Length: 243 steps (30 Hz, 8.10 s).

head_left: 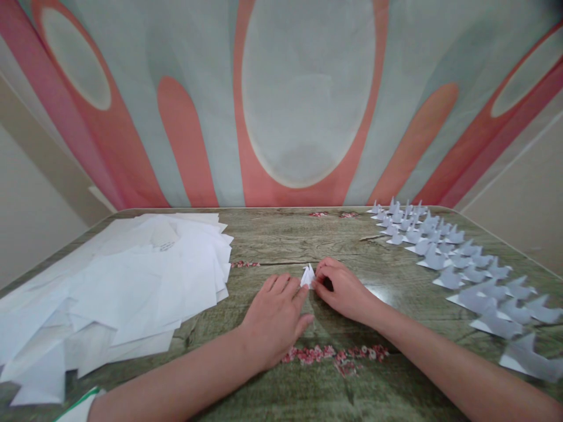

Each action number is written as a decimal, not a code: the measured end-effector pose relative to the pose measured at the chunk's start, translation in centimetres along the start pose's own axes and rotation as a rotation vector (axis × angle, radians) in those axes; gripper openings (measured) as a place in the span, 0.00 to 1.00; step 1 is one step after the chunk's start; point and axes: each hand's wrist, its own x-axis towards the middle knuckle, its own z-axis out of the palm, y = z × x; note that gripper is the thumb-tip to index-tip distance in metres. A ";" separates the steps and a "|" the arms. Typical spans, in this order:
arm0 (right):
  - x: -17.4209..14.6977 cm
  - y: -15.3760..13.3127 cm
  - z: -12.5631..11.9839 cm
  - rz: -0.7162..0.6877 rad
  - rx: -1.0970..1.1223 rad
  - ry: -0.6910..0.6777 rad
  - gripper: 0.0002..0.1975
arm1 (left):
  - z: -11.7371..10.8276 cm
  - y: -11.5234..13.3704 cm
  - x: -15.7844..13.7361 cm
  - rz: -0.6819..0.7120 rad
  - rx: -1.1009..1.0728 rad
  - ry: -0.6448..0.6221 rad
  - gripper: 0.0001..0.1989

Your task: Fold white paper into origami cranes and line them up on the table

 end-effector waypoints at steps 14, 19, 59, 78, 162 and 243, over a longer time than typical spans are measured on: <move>-0.5 -0.1 0.4 0.043 0.004 0.068 0.04 | 0.3 0.0 0.2 0.001 0.048 0.060 0.18; -0.7 0.0 0.5 0.004 -0.047 0.085 0.02 | 0.5 0.1 0.2 0.004 0.084 0.081 0.18; -2.7 -3.7 -0.9 -0.153 -0.767 -0.218 0.12 | -0.1 -0.9 0.6 0.040 -0.034 0.128 0.09; -2.8 -3.0 -0.7 -0.171 -0.707 -0.171 0.12 | 0.8 -1.7 1.2 0.106 -0.050 0.177 0.14; -0.8 0.1 0.0 -0.113 0.109 0.010 0.05 | 2.5 -2.6 1.7 -0.104 -0.717 0.231 0.07; -0.7 -1.4 -0.3 -0.083 -0.181 -0.120 0.16 | 1.9 -2.8 2.3 -0.137 -0.772 0.144 0.08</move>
